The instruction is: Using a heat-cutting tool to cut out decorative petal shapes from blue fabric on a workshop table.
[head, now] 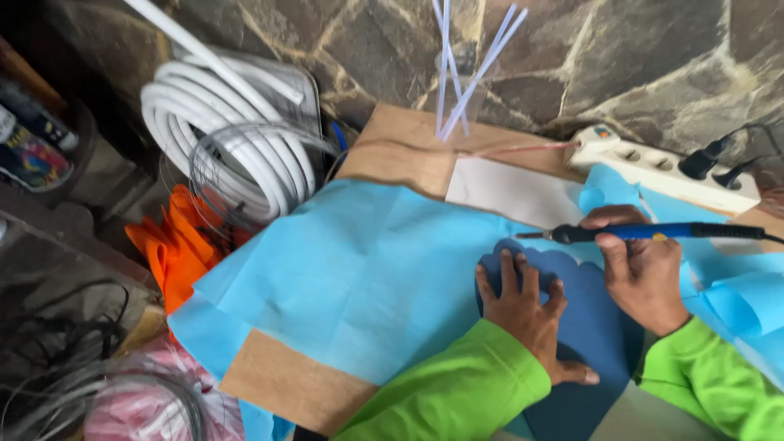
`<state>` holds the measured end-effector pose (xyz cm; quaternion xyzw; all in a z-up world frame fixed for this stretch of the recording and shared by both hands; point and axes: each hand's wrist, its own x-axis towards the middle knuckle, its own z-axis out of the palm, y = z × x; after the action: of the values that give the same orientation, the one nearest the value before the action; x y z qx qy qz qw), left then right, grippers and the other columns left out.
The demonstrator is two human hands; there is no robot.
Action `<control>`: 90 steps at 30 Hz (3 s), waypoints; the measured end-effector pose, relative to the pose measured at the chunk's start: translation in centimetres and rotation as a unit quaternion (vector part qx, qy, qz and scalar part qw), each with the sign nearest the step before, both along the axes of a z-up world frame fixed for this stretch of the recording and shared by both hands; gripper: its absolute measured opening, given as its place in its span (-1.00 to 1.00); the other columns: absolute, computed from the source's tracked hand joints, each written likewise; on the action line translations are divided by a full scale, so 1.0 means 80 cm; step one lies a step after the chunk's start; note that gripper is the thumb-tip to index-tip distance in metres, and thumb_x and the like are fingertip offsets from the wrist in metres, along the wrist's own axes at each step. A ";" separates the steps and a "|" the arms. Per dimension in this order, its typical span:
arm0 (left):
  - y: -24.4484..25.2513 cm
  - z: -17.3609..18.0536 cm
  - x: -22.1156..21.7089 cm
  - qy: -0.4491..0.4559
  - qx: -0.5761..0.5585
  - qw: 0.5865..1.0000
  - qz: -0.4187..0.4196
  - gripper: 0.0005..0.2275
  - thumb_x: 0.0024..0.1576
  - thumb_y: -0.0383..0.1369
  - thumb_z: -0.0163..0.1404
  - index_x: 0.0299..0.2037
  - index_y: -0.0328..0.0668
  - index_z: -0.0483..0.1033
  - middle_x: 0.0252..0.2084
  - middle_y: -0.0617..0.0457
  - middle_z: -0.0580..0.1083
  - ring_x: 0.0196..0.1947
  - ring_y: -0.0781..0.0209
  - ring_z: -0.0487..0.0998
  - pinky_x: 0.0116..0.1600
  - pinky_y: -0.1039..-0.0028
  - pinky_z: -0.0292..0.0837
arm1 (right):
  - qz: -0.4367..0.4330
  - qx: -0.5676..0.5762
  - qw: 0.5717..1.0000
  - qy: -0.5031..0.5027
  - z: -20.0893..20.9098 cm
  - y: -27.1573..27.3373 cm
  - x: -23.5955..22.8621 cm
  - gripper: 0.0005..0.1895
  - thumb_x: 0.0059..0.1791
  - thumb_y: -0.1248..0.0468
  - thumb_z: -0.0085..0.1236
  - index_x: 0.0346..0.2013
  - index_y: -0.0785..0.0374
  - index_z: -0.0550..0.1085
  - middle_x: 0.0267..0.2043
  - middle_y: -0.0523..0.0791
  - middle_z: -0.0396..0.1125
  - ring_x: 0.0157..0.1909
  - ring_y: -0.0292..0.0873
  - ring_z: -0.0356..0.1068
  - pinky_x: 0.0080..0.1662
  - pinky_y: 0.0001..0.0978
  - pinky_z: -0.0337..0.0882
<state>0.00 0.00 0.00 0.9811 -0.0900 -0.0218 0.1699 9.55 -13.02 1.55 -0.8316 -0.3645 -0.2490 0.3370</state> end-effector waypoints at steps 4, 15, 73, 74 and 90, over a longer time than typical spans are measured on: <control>0.001 0.005 -0.001 0.028 0.003 1.000 -0.010 -0.08 -0.41 0.27 -0.19 0.17 -0.12 0.05 0.23 -0.40 -0.19 0.24 -0.44 -0.36 0.11 -0.34 -0.44 | 0.004 -0.002 1.000 0.001 0.001 -0.002 0.000 -0.61 0.02 0.08 -0.32 -0.30 0.30 0.41 -0.21 -0.09 0.31 -0.10 -0.10 0.33 -0.12 -0.35 0.26; -0.001 0.001 0.001 0.020 0.009 1.000 -0.004 -0.08 -0.42 0.28 -0.19 0.16 -0.11 0.06 0.22 -0.40 -0.18 0.24 -0.43 -0.35 0.11 -0.34 -0.45 | -0.010 -0.031 0.999 -0.041 0.005 -0.012 0.002 -0.59 0.02 0.06 -0.35 -0.33 0.29 0.41 -0.26 -0.14 0.32 -0.20 -0.13 0.34 -0.18 -0.36 0.25; 0.017 -0.016 -0.006 0.023 0.018 0.999 -0.026 -0.06 -0.46 0.22 -0.09 0.19 -0.04 0.05 0.29 -0.29 -0.20 0.30 -0.24 -0.34 0.23 -0.03 -0.44 | 0.009 0.258 0.948 0.187 0.136 0.005 -0.110 -0.83 0.09 0.32 -0.20 -0.05 0.34 0.21 -0.20 0.04 0.22 -0.15 -0.04 0.36 -0.03 -0.39 0.36; 0.016 -0.020 -0.006 -0.003 0.026 0.999 -0.026 -0.09 -0.45 0.24 -0.08 0.15 -0.04 0.10 0.27 -0.27 -0.15 0.29 -0.24 -0.27 0.22 -0.01 -0.38 | 0.023 0.230 0.958 0.171 0.120 0.004 -0.102 -0.82 0.09 0.32 -0.22 -0.07 0.37 0.22 -0.24 0.04 0.24 -0.18 -0.08 0.36 -0.05 -0.40 0.36; 0.017 -0.027 -0.003 -0.074 0.050 0.995 -0.039 -0.10 -0.37 0.31 -0.08 0.11 -0.15 0.12 0.22 -0.38 -0.08 0.23 -0.35 -0.15 0.19 -0.14 -0.26 | 0.051 0.086 0.992 0.082 0.051 0.046 -0.031 -0.86 0.07 0.27 -0.27 -0.27 0.30 0.18 -0.31 -0.08 0.22 -0.38 -0.20 0.27 -0.24 -0.40 0.24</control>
<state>-0.27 1.33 -2.18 0.9830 -0.1395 0.0402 0.1123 7.10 -9.33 5.60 -0.7978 -0.3546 -0.1929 0.4478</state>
